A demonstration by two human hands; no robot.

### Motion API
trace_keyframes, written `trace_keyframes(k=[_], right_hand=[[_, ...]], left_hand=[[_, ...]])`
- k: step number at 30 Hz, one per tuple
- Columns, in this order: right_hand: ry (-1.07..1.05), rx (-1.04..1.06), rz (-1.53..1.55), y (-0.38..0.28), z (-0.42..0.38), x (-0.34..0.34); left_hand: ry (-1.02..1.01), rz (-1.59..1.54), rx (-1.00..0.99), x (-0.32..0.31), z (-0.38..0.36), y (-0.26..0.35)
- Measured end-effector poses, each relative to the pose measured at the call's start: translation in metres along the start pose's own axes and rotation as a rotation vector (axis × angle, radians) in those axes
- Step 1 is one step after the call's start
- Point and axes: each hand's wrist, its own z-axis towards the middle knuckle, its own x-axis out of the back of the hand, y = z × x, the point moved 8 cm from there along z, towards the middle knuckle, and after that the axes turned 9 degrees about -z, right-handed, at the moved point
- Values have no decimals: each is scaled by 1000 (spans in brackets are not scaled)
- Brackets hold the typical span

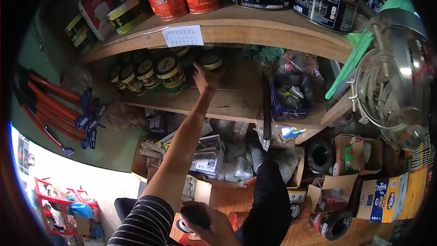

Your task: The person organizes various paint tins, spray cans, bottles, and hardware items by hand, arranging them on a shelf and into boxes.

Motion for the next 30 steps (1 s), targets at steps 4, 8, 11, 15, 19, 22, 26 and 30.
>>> trace_keyframes(k=[4, 8, 11, 15, 19, 22, 26, 30], right_hand=[[60, 32, -128, 5, 2, 12], [37, 117, -167, -3, 0, 11], [43, 101, -125, -9, -2, 11], [35, 70, -144, -6, -4, 4], [52, 65, -140, -12, -3, -1], [5, -84, -127, -6, -6, -8], [-24, 31, -263, 8, 3, -22], [-28, 106, -353, -16, -8, -36]], left_hand=[[91, 118, -18, -1, -3, -7], [239, 472, -402, 5, -28, 9], [140, 548, -672, 7, -53, 26], [-85, 575, -790, 3, -32, 15], [-208, 775, -871, -3, -7, 15], [-108, 562, -762, 36, -9, 24], [-143, 319, -748, 140, -54, 60], [-145, -104, -704, 302, -78, 136]])
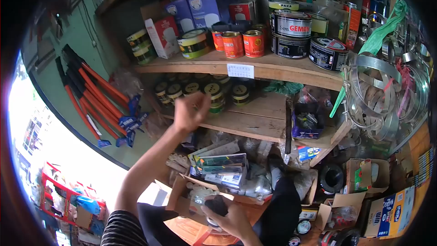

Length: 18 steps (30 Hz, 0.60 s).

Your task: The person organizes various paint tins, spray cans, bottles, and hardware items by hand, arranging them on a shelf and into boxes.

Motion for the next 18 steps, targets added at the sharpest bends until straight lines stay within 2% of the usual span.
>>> trace_keyframes(k=[1, 3, 5, 8, 11, 13, 18], right_hand=[[-15, 14, 31, 0, 0, -6], [-30, 21, 95, 9, 4, -20], [44, 112, 20, -2, 7, -18], [26, 75, -143, -5, 10, -18], [56, 113, -179, -9, 8, -23], [121, 197, -212, -1, 12, -29], [132, 172, -278, 7, 8, -27]], left_hand=[[136, -79, -100, 35, 18, 18], [234, -1, -142, 74, 68, 25], [154, 260, -268, 85, 108, 26], [19, 357, -232, 77, 135, -21], [39, 374, -142, 70, 144, -44], [46, 400, -96, 68, 141, -36], [86, 404, 54, 71, 144, -34]])
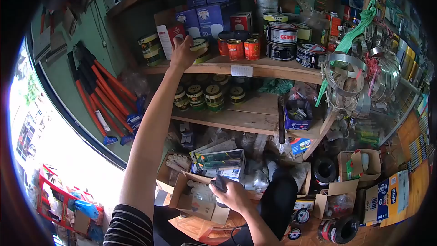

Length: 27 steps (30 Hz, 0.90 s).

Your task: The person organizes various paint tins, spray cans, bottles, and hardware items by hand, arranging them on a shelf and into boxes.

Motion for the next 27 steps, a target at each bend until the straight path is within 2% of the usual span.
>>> trace_keyframes(k=[3, 4, 8, 11, 12, 14, 15, 16, 17, 18, 19, 20, 22, 23, 25, 27], right_hand=[[76, 44, -2, 4, -2, 6], [21, 18, 11, 10, -3, 2], [35, 5, -16, 6, -4, 10], [96, 51, 7, 2, -3, 12], [10, -15, 31, 2, -3, 10], [-49, -16, -52, 6, -4, 4], [-72, -23, -82, 10, -4, 2], [8, 9, -39, -8, -6, 21], [67, 78, -28, -9, -9, 23], [37, 77, -8, -7, -9, 25], [-3, 79, 15, -7, -13, 26], [-81, 30, 69, -1, -16, 18], [12, 136, 111, -3, -22, 21], [13, 186, 186, -7, -27, 24], [-67, 173, 146, -4, -31, 18], [-69, 136, 120, 3, -29, 7]], left_hand=[[1, 27, 63, 3, -2, 5], [-9, 58, 64, -3, 4, -2], [116, 107, 99, -29, 28, -34], [-95, -216, 366, -26, 18, -26], [33, -134, 334, -21, 18, -27], [231, -205, 50, -9, 6, -26], [186, -495, 127, 1, -19, -19], [111, -780, 208, 17, -55, 1], [171, -838, 328, 26, -90, 6], [242, -900, 446, 34, -127, 12], [266, -983, 429, 42, -162, 24], [291, -908, 493, 44, -196, 11], [103, -767, 464, 14, -239, -13], [-26, -657, 564, -10, -248, -5], [-224, -764, 513, -76, -266, -16], [-346, -821, 337, -131, -250, 15]])
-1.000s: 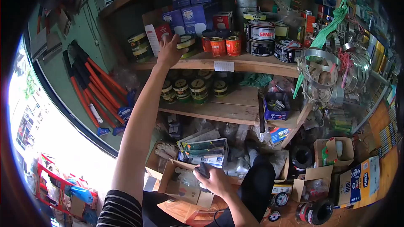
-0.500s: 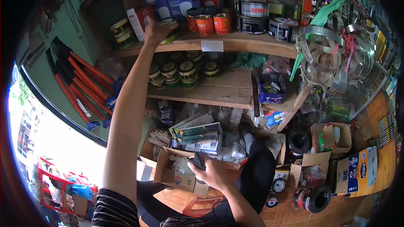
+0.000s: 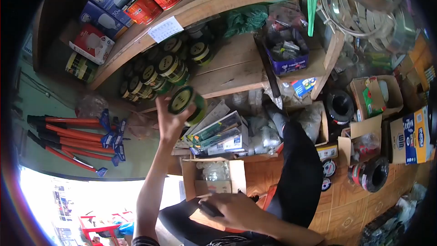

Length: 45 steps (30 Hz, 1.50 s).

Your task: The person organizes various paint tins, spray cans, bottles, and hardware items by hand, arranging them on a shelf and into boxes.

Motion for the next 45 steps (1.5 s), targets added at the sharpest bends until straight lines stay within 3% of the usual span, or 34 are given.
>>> trace_keyframes(k=[3, 5, 7, 11, 14, 19, 23, 26, 29, 30, 31, 33, 36, 38, 40, 41, 43, 45], right_hand=[[-48, -45, 86, -1, 6, 12], [-114, -170, 173, 2, 10, 19], [-16, -109, 70, -2, 14, 37], [92, -158, 148, 2, 17, 54], [122, -148, 213, 9, 18, 60], [125, -121, 247, 10, 17, 57], [11, -249, 245, 11, 14, 49], [-24, -219, 160, 6, 14, 52], [76, -112, 133, 11, 10, 38], [8, -177, 140, 16, 11, 31], [-17, -187, 109, 18, 9, 25], [-72, -211, 118, 15, 12, 17], [-27, -287, 115, 3, 16, 18], [-48, -246, 95, -6, 17, 16], [-59, -227, 63, -11, 16, 10], [-61, -217, 41, -12, 17, 6], [-79, -200, -9, -2, 18, -6], [-73, -160, -75, 3, 21, -13]], left_hand=[[7, 348, -94, -44, 67, -10], [49, 893, -229, -68, 111, 1], [91, 1077, -346, -78, 157, -10], [16, 1053, -108, -76, 226, -47], [8, 1006, -42, -72, 246, -69], [-1, 1012, -45, -71, 235, -64], [-36, 1131, -125, -77, 227, -59], [-65, 1129, -317, -84, 222, -57], [-115, 1230, -288, -84, 209, -60], [-145, 1265, -240, -77, 202, -69], [-171, 1404, -120, -67, 191, -85], [-103, 1282, -358, -39, 139, -63], [27, 938, -480, 23, 48, 48], [208, 717, -401, 103, 29, 71], [530, 677, -299, 183, 31, 108], [615, 776, -98, 220, 41, 126], [701, 666, -359, 277, 68, 152], [720, 639, -386, 318, 102, 151]])
